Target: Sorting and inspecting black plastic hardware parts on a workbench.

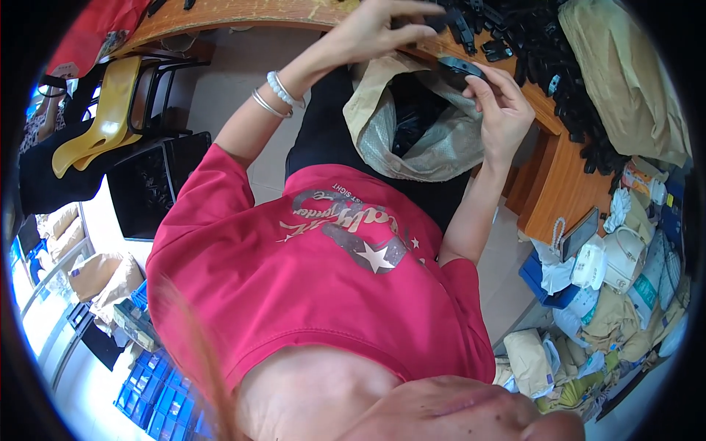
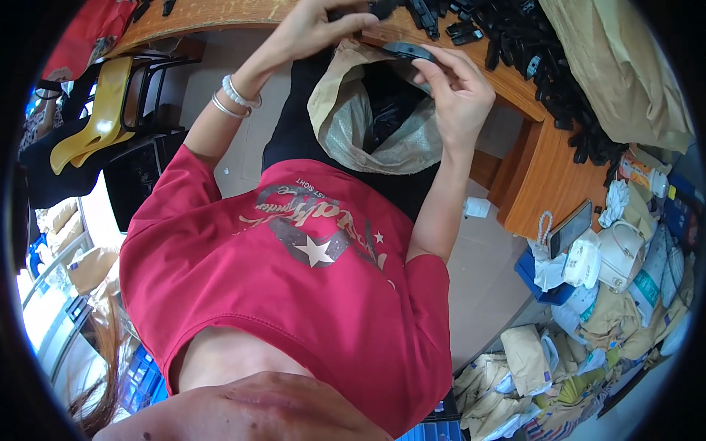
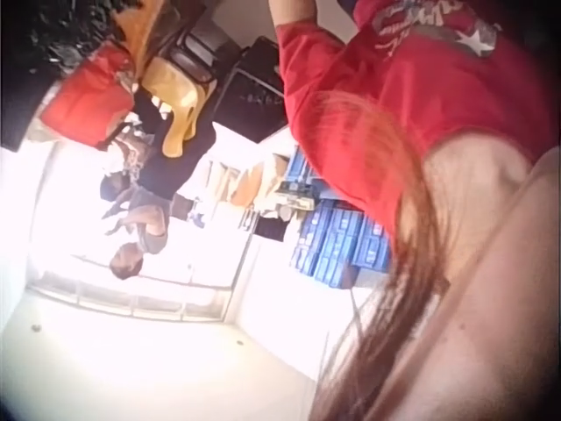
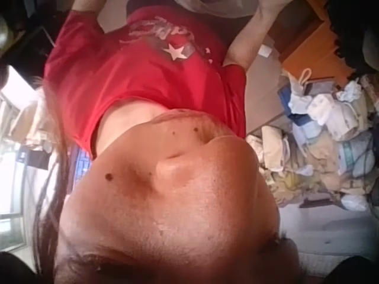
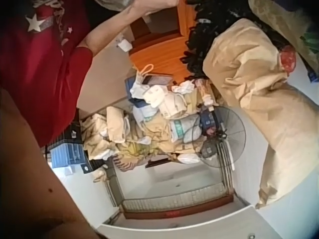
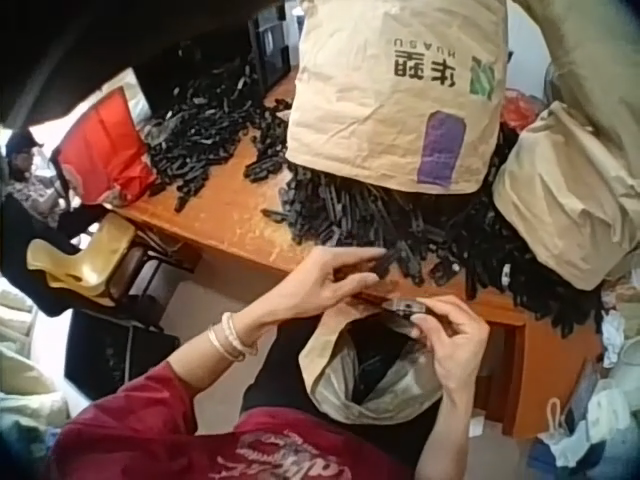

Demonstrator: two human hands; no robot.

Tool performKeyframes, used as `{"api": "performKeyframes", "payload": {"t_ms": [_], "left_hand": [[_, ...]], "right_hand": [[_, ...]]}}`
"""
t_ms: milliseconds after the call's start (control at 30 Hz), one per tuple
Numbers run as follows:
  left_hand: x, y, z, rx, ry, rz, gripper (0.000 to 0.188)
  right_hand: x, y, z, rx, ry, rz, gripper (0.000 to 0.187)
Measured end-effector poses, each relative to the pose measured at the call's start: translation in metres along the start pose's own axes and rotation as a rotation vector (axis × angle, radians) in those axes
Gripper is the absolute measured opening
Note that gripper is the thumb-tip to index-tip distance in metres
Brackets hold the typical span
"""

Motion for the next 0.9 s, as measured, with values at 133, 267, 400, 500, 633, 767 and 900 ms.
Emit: {"api": "performKeyframes", "payload": {"t_ms": [133,267,400,500,633,767,900], "left_hand": [[0.018,0.039,-0.043,0.196,-0.327,-0.149,0.033],[0.022,0.049,-0.030,0.129,-0.373,-0.229,0.034],[0.021,0.054,-0.010,-0.091,-0.106,-0.178,0.036],[0.023,0.052,0.005,-0.139,0.098,-0.072,0.040],[0.022,0.061,0.001,-0.104,0.061,-0.081,0.041],[0.031,0.083,-0.014,0.035,-0.389,-0.253,0.031],[0.086,0.129,-0.070,0.412,-0.816,-0.229,0.042]], "right_hand": [[0.003,0.003,-0.007,0.033,-0.022,0.017,0.016],[0.013,0.004,-0.009,0.069,-0.051,0.028,0.016],[0.019,-0.001,-0.006,0.002,-0.052,0.112,0.026],[0.018,-0.006,-0.002,-0.009,-0.055,0.121,0.031],[0.019,-0.012,-0.001,0.059,-0.052,0.080,0.031],[0.020,-0.026,0.015,0.111,0.087,0.051,0.023],[-0.005,-0.030,0.027,0.312,-0.008,-0.077,0.020]]}}
Point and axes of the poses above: each hand's wrist, its own x-axis away from the middle knuckle, its own y-axis out of the palm, z = x × y, the point moved 10 cm from there along -x, towards the middle knuckle, and after that the axes turned 2 degrees about x, right-handed, at the moved point
